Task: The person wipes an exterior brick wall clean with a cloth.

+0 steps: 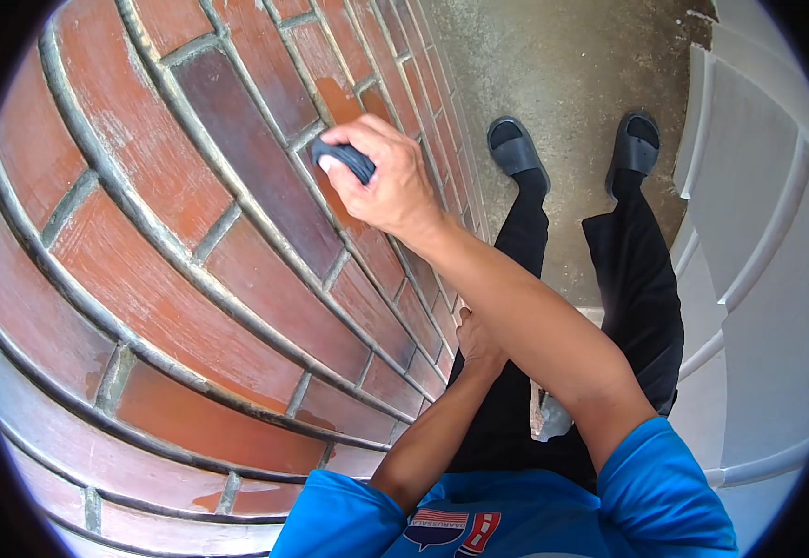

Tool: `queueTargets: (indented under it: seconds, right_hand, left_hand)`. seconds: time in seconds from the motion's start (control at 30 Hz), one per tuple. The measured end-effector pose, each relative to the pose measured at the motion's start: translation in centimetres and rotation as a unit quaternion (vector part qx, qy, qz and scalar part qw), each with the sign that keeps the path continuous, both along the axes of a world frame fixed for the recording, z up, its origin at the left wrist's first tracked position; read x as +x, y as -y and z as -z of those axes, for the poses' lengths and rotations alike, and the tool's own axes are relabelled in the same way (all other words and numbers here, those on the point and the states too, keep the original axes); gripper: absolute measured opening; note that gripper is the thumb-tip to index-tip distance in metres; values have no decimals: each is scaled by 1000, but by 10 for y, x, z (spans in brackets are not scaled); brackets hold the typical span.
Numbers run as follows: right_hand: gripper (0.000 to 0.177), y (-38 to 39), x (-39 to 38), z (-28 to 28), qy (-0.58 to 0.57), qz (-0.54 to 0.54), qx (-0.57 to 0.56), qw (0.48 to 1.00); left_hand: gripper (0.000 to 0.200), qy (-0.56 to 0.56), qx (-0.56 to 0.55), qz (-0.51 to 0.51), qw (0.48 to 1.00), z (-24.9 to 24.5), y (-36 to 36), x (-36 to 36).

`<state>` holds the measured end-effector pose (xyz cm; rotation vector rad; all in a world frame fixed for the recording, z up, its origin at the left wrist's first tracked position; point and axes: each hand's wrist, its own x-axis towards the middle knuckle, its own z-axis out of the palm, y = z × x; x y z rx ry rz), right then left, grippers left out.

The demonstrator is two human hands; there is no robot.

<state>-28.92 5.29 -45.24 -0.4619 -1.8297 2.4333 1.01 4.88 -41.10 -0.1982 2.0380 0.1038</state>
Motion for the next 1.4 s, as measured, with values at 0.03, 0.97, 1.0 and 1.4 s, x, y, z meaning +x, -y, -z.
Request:
queueTargets:
  seconds: [0.03,0.97,1.0,1.4]
  right_hand:
    - [16,-1,9,0,2,-11,-9,1000]
    - [8,-5,-5,0,20,-40,57,997]
    - [8,-4,2,-5,17,-43,48,998]
    - [12,-2,14,8,86,-37,18,995]
  left_hand:
    - [40,4,-2,-1,1000,1,1,-1]
    - [52,79,-30,-48,995,1,-7,-15]
    - [52,61,-31,-56,996,0,-7,-14]
    - [43,92,-28,-22,995,10,0,-13]
